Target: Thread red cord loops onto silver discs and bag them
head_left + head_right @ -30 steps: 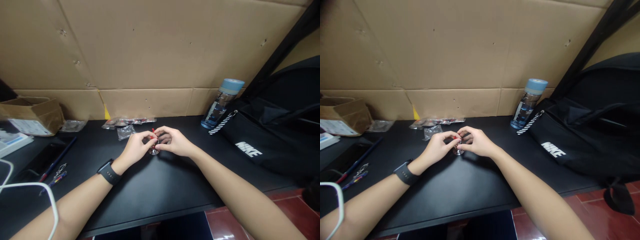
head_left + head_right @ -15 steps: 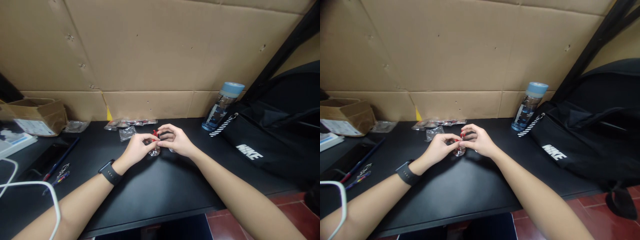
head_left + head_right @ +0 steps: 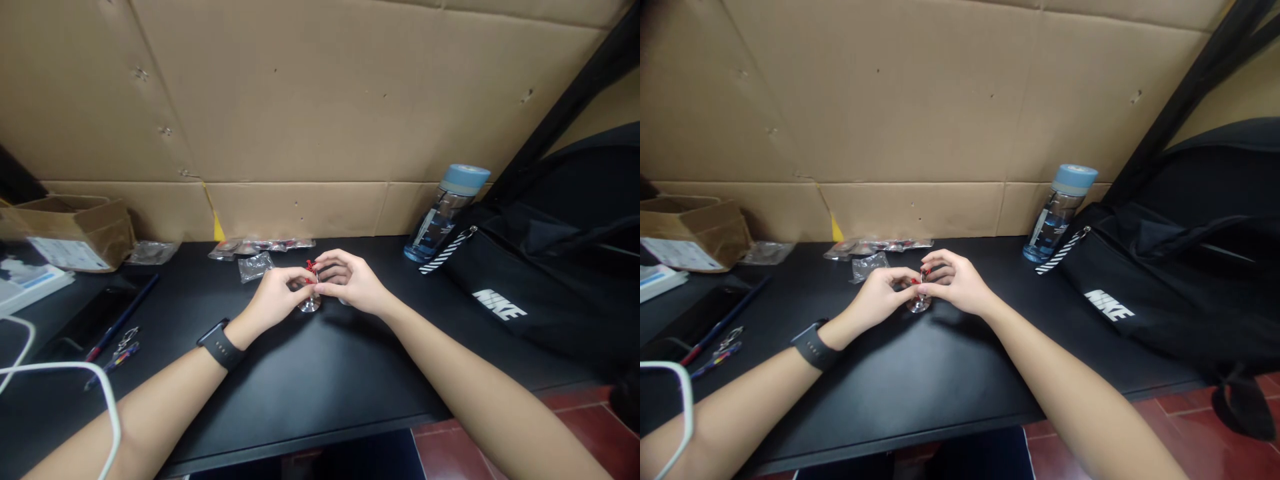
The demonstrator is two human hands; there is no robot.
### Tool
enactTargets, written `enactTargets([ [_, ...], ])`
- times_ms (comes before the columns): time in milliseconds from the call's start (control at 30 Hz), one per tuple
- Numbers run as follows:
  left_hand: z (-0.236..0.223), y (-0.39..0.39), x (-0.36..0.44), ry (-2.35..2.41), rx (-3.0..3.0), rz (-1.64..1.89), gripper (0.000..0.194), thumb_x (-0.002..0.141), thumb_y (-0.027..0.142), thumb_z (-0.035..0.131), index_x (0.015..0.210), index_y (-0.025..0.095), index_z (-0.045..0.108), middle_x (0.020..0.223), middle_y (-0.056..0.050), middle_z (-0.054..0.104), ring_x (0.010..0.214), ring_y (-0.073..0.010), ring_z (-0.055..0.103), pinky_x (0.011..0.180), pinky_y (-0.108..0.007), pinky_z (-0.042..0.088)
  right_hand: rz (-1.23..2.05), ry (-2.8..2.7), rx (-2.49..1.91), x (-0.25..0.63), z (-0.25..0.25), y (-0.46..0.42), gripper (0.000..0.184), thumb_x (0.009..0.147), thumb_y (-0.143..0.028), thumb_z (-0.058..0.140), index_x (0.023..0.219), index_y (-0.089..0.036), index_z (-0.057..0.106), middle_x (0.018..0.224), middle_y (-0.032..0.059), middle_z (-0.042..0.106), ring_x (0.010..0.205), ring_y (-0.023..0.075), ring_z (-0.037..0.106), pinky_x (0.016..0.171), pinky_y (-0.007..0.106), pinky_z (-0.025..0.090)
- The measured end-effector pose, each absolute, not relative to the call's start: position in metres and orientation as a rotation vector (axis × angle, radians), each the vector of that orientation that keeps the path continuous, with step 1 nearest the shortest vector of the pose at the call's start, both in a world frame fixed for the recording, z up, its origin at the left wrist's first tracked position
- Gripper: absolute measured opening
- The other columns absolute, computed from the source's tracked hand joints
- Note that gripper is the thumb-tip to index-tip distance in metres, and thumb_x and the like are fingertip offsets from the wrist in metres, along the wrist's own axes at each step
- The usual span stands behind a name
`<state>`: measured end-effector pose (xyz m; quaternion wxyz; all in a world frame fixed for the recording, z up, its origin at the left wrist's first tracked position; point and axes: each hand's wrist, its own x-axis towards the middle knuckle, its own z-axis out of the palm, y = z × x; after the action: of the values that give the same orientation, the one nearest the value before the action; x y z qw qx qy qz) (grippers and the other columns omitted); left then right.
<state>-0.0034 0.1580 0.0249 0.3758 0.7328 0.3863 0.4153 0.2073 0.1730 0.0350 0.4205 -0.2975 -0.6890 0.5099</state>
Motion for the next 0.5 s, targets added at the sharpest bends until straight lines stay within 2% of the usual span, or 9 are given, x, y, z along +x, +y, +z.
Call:
enactTargets([
  [500, 0.0261, 0.1544, -0.0018, 1.02, 1.906, 1.038, 0.016, 0.089, 0.033, 0.071, 0.083, 0.018, 0.069, 0.075, -0.001, 0.076, 0.065, -0.0155, 0.069, 0.065, -0.024, 0.054, 1.231, -1.829, -0.751, 0.2058, 0.0441, 0.1658, 0.041, 0.078, -0.033, 0.085, 0.111, -0.019, 0.067, 0.11, 0.0076, 0.07, 0.097, 0.0207, 0.071, 0.083, 0.034, 0.061],
])
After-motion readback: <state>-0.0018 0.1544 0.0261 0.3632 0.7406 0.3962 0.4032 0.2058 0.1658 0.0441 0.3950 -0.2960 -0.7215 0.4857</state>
